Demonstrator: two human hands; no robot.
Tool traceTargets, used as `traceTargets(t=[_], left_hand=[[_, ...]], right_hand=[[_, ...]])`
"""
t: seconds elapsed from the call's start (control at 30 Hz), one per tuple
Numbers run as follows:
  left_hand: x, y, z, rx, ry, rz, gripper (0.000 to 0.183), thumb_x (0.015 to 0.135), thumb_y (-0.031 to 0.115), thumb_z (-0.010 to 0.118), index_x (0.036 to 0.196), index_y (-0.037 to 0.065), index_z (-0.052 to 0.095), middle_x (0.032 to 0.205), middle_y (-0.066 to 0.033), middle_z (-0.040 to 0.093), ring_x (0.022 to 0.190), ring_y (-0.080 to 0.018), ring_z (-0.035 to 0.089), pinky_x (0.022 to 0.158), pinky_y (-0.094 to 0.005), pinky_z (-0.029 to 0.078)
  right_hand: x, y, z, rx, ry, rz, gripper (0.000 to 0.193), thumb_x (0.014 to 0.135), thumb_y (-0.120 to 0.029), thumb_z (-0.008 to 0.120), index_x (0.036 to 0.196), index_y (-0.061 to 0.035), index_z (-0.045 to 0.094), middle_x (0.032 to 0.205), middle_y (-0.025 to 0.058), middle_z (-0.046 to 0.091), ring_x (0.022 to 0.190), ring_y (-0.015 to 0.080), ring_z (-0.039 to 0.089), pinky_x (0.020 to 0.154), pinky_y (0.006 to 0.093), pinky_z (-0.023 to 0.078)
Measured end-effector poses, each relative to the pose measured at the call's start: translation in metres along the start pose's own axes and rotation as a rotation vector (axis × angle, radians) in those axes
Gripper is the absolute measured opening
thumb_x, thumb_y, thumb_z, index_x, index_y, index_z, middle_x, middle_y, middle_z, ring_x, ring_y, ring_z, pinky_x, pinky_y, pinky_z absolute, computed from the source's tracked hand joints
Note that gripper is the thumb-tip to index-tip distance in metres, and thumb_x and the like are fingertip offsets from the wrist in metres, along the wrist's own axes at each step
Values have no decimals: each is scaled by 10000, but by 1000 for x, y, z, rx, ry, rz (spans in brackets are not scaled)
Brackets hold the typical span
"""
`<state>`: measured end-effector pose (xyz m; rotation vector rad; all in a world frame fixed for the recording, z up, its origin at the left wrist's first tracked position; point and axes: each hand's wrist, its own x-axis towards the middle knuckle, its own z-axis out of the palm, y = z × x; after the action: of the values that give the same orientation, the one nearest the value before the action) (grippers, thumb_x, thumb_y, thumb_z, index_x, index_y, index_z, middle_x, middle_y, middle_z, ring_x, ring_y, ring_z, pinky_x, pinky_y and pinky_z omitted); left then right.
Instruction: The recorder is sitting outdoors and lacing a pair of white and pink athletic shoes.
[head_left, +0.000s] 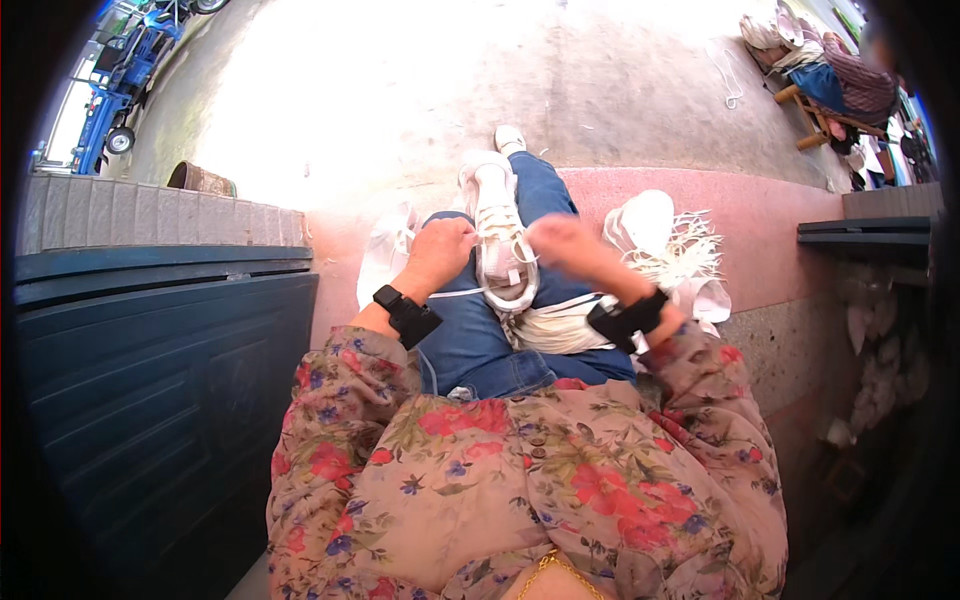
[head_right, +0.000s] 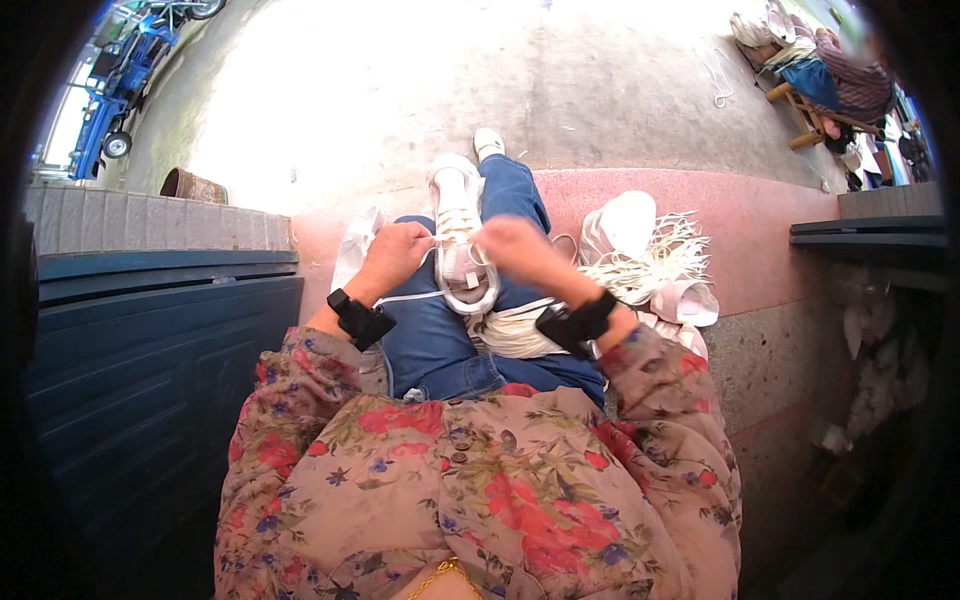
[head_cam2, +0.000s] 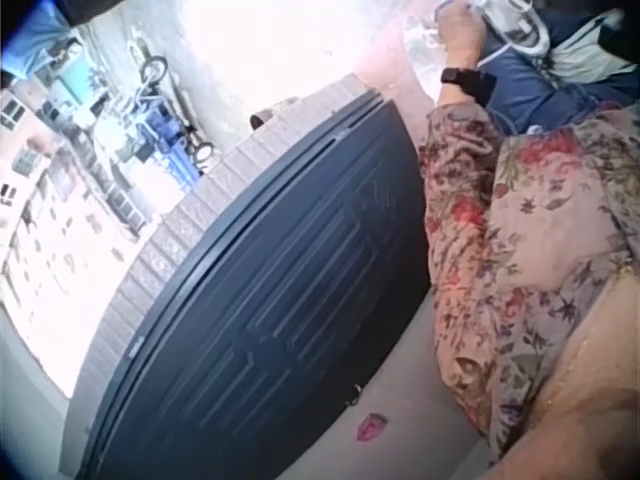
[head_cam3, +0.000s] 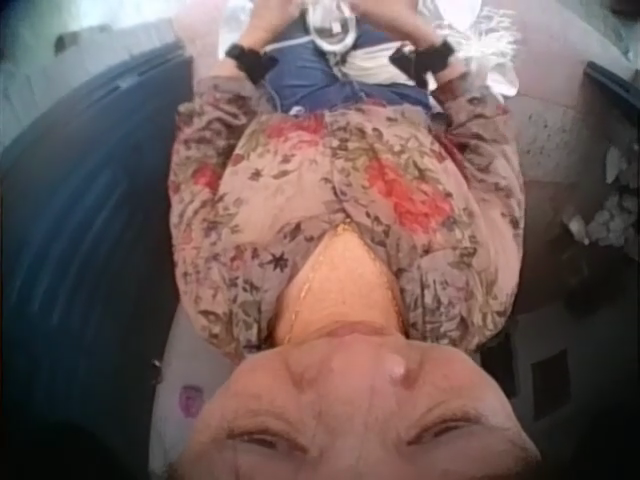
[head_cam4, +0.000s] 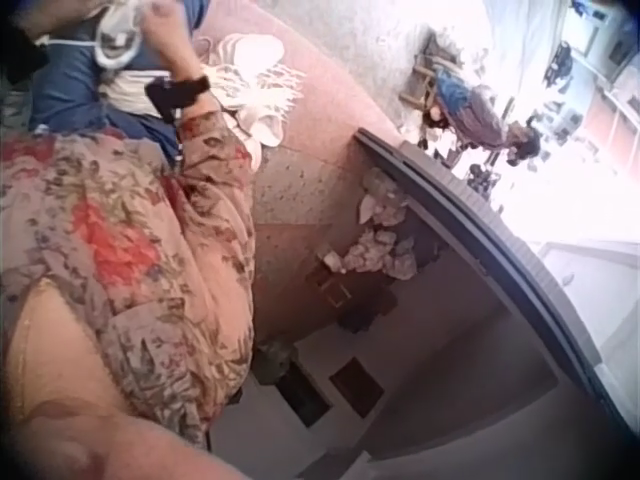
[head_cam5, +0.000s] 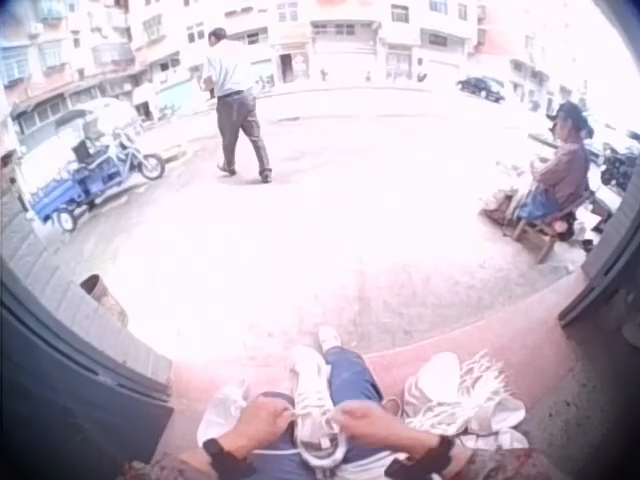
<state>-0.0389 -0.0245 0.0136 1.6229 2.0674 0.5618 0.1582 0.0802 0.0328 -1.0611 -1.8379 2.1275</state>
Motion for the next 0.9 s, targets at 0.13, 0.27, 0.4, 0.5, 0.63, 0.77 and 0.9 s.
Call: traceTargets(t=[0.13, 0.27, 0.4, 0.5, 0.63, 0.77, 0.9], left_hand=[[-6, 1, -3, 112, 36, -47, 137, 774, 174, 546, 746, 51, 598, 681, -148, 589, 669, -314, 573, 627, -412, 439], [4, 3, -5, 350, 126, 39, 121, 798, 170, 511, 751, 74, 568, 646, -154, 574, 654, -311, 573, 604, -440, 425], [7, -2, -1, 274, 85, 10, 138, 800, 189, 520, 766, 71, 582, 664, -157, 580, 670, -319, 576, 604, -429, 435], [0, -10, 7, 61, 118, -44, 178, 800, 227, 534, 791, 62, 601, 697, -168, 591, 682, -339, 578, 596, -420, 453], [-5, -12, 13, 143, 71, -86, 170, 812, 227, 508, 780, 81, 589, 689, -150, 601, 667, -330, 587, 609, -450, 428], [-6, -10, 22, 154, 103, -107, 198, 829, 225, 464, 743, 84, 574, 657, -150, 592, 649, -328, 586, 593, -456, 415], [-12, -2, 14, 241, 102, -31, 182, 817, 225, 506, 736, 83, 587, 637, -136, 579, 648, -317, 574, 578, -441, 404]], right_hand=[[10, 23, 55, 19, -112, 180, 193, 842, -157, 464, 852, -9, 587, 555, 23, 546, 429, 88, 477, 411, 231, 382], [25, 15, 58, -41, 65, 63, 219, 835, -124, 431, 941, 5, 573, 538, 61, 546, 416, 128, 516, 411, 271, 421], [35, 7, 61, -316, 26, 2, 223, 795, -74, 421, 930, 3, 580, 573, 118, 582, 474, 208, 588, 470, 340, 468], [43, 12, 68, -513, 80, -47, 188, 758, -83, 445, 827, -2, 600, 665, 205, 590, 581, 334, 598, 575, 411, 474], [55, 32, 75, -765, 126, -235, 157, 748, -77, 458, 764, 8, 588, 750, 237, 585, 716, 389, 586, 636, 450, 464], [49, 25, 78, -846, 102, -250, 130, 740, -81, 469, 764, 16, 552, 722, 237, 582, 689, 381, 588, 585, 450, 460], [39, 6, 72, -940, 25, -207, 145, 762, -89, 459, 789, 12, 560, 736, 209, 594, 683, 342, 609, 585, 410, 490]])
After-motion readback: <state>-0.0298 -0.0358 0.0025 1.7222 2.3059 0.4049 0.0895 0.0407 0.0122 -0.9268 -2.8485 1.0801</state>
